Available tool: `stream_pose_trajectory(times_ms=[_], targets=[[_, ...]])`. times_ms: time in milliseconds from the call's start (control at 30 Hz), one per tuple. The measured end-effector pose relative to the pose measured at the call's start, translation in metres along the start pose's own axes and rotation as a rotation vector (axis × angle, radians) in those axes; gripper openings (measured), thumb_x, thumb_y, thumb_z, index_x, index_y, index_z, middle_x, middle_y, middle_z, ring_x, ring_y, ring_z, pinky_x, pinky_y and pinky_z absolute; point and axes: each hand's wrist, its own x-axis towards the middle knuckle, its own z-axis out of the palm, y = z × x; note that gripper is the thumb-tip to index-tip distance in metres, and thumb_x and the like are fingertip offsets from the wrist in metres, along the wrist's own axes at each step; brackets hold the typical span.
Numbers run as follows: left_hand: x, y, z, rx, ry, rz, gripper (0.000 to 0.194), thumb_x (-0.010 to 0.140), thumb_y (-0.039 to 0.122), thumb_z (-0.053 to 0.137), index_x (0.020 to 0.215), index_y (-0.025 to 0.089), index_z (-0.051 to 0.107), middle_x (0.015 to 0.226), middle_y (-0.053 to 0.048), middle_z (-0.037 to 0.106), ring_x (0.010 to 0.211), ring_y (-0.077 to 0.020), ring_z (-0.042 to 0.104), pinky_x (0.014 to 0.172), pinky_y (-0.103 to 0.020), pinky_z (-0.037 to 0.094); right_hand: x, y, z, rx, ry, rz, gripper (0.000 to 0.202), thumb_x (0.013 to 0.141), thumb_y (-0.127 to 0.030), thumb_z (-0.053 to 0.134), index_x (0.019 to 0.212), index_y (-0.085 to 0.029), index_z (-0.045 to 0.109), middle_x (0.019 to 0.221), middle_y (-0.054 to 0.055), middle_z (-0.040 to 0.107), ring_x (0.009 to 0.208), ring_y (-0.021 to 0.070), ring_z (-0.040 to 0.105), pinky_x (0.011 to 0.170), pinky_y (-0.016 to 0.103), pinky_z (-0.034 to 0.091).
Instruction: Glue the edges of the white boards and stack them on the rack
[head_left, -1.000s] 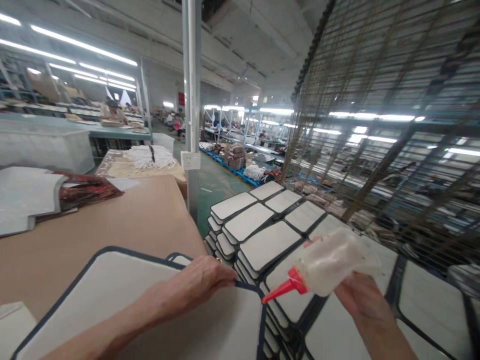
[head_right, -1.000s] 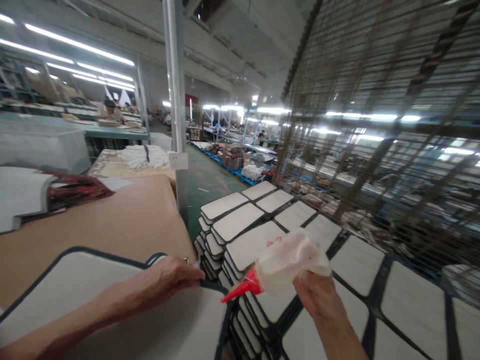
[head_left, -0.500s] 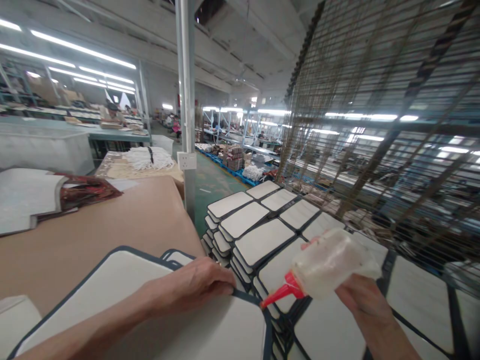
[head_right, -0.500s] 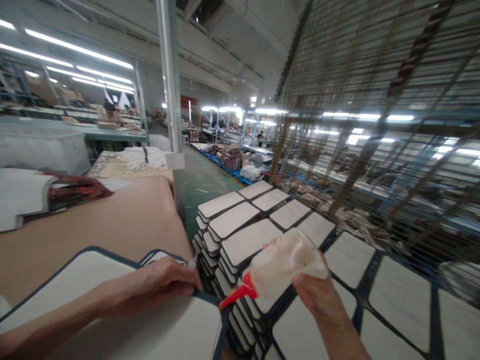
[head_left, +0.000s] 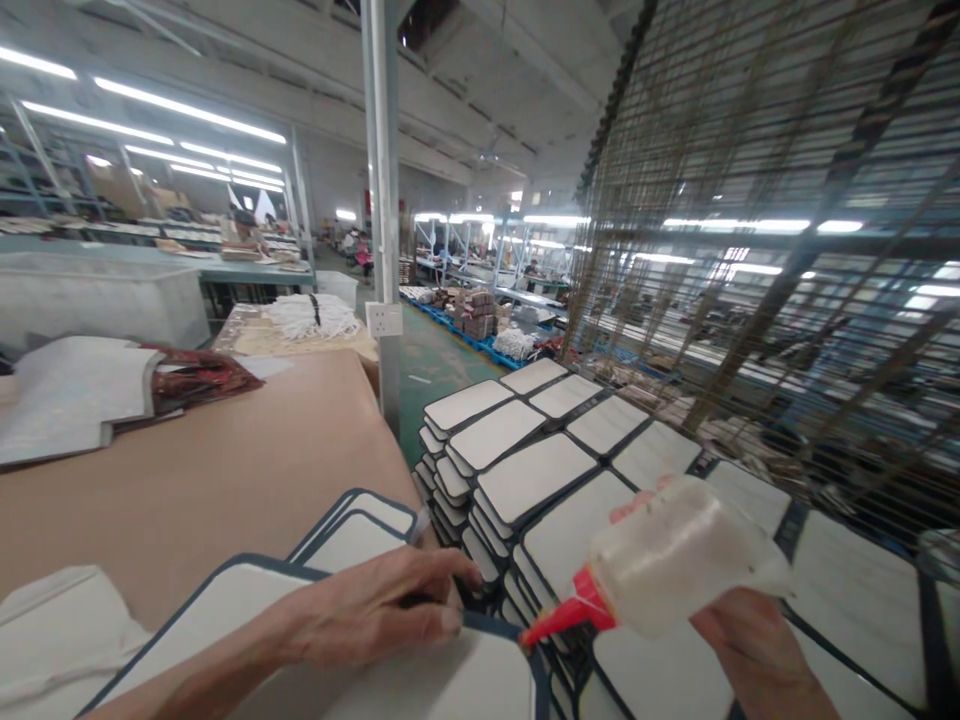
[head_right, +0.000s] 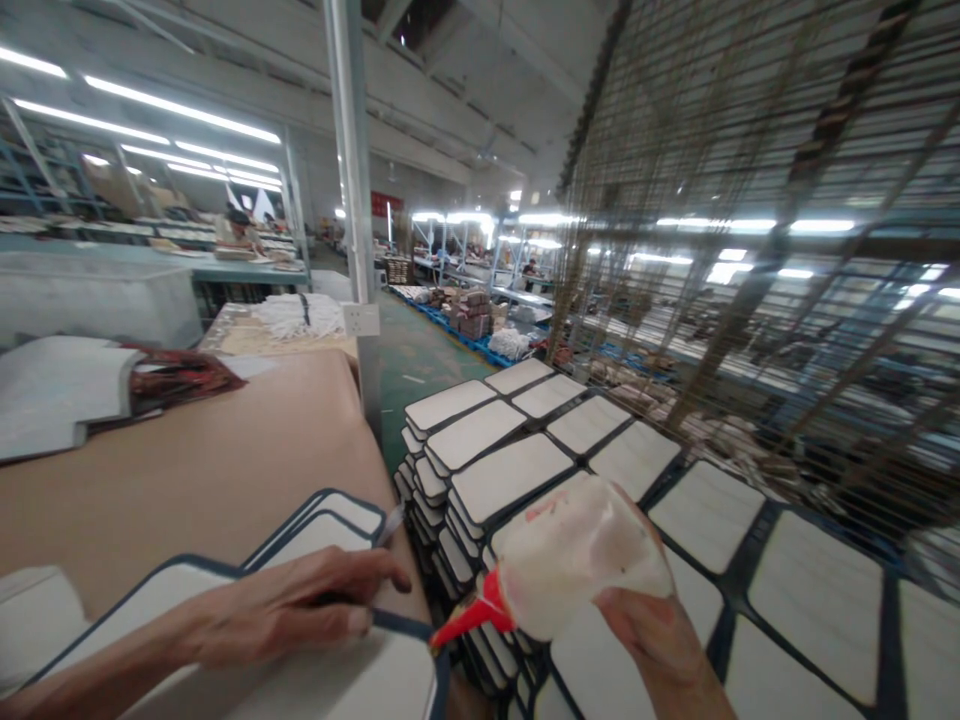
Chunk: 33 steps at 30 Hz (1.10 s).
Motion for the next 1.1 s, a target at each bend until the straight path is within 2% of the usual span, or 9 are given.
stream_pose_trajectory(times_ms=[100, 167, 333, 433, 600, 667, 800, 933, 1100], targets=[[0.002, -0.005, -0.002, -0.029, -0.065, 0.052, 0.025, 0.084, 0.04, 0.06, 0.079, 0.015, 0.062, 0.065, 0.004, 0.045, 0.06, -0.0095, 0.039, 0.053, -0.02, 0.028, -0.001, 0.002, -0.003, 0.027, 0.042, -0.018, 0.078, 0.04, -0.029, 0.091, 0.112, -0.038, 0.062, 0.102, 0.002, 0.07, 0.102, 0.0309, 0.062, 0.092, 0.052, 0.046], [0.004, -0.008, -0.004, -0.034, -0.051, 0.096, 0.031, 0.087, 0.041, 0.057, 0.071, 0.015, 0.056, 0.065, 0.004, 0.042, 0.06, -0.0085, 0.037, 0.053, -0.02, 0.026, -0.002, 0.003, -0.003, 0.038, 0.061, -0.026, 0.077, 0.04, -0.03, 0.091, 0.111, -0.037, 0.062, 0.1, 0.002, 0.07, 0.102, 0.0305, 0.062, 0.092, 0.051, 0.046], [0.004, -0.014, -0.01, -0.014, -0.005, 0.058, 0.028, 0.087, 0.041, 0.056, 0.077, 0.015, 0.058, 0.067, 0.004, 0.044, 0.063, -0.0098, 0.039, 0.055, -0.02, 0.028, -0.006, 0.006, -0.006, -0.016, 0.087, -0.036, 0.073, 0.042, -0.031, 0.09, 0.11, -0.036, 0.064, 0.097, 0.005, 0.071, 0.098, 0.0351, 0.064, 0.085, 0.054, 0.051], [0.004, -0.018, -0.013, -0.012, 0.046, 0.046, 0.029, 0.087, 0.043, 0.055, 0.083, 0.015, 0.062, 0.069, 0.003, 0.047, 0.064, -0.0112, 0.041, 0.057, -0.02, 0.031, -0.006, 0.004, -0.001, -0.042, 0.137, -0.072, 0.071, 0.048, -0.032, 0.088, 0.114, -0.038, 0.063, 0.106, 0.006, 0.071, 0.099, 0.0356, 0.065, 0.083, 0.053, 0.053], [0.007, -0.025, -0.018, -0.03, 0.086, 0.075, 0.033, 0.088, 0.046, 0.053, 0.087, 0.014, 0.065, 0.069, 0.002, 0.048, 0.064, -0.0119, 0.041, 0.057, -0.02, 0.034, -0.005, 0.001, 0.021, -0.094, 0.141, -0.182, 0.051, 0.065, -0.037, 0.078, 0.115, -0.038, 0.064, 0.112, 0.005, 0.07, 0.109, 0.0327, 0.062, 0.098, 0.053, 0.045], [0.008, -0.028, -0.02, -0.034, 0.108, 0.067, 0.033, 0.088, 0.045, 0.053, 0.088, 0.014, 0.065, 0.068, 0.002, 0.047, 0.063, -0.0117, 0.04, 0.057, -0.019, 0.034, -0.007, 0.003, 0.027, -0.082, 0.143, -0.193, 0.048, 0.065, -0.038, 0.078, 0.112, -0.038, 0.066, 0.11, 0.005, 0.07, 0.109, 0.0332, 0.062, 0.101, 0.054, 0.042], [0.011, -0.032, -0.026, -0.04, 0.115, 0.088, 0.036, 0.088, 0.048, 0.052, 0.086, 0.015, 0.065, 0.066, 0.002, 0.046, 0.062, -0.0113, 0.04, 0.056, -0.019, 0.034, -0.007, 0.003, 0.034, -0.061, 0.13, -0.173, 0.055, 0.063, -0.038, 0.08, 0.115, -0.038, 0.064, 0.111, 0.005, 0.07, 0.111, 0.0347, 0.061, 0.101, 0.056, 0.041], [0.014, -0.03, -0.033, -0.026, 0.122, 0.105, 0.037, 0.088, 0.048, 0.051, 0.087, 0.014, 0.065, 0.067, 0.002, 0.047, 0.062, -0.011, 0.04, 0.056, -0.019, 0.034, -0.004, -0.003, 0.043, -0.093, 0.176, -0.206, 0.058, 0.063, -0.041, 0.08, 0.119, -0.036, 0.063, 0.109, 0.007, 0.071, 0.108, 0.035, 0.062, 0.1, 0.056, 0.042], [0.02, -0.032, -0.041, -0.02, 0.143, 0.096, 0.039, 0.087, 0.049, 0.053, 0.083, 0.013, 0.066, 0.065, 0.002, 0.048, 0.062, -0.0115, 0.041, 0.055, -0.019, 0.034, -0.012, 0.0, 0.043, -0.066, 0.197, -0.101, 0.067, 0.06, -0.041, 0.083, 0.122, -0.036, 0.06, 0.118, 0.007, 0.067, 0.111, 0.0347, 0.06, 0.099, 0.055, 0.044]])
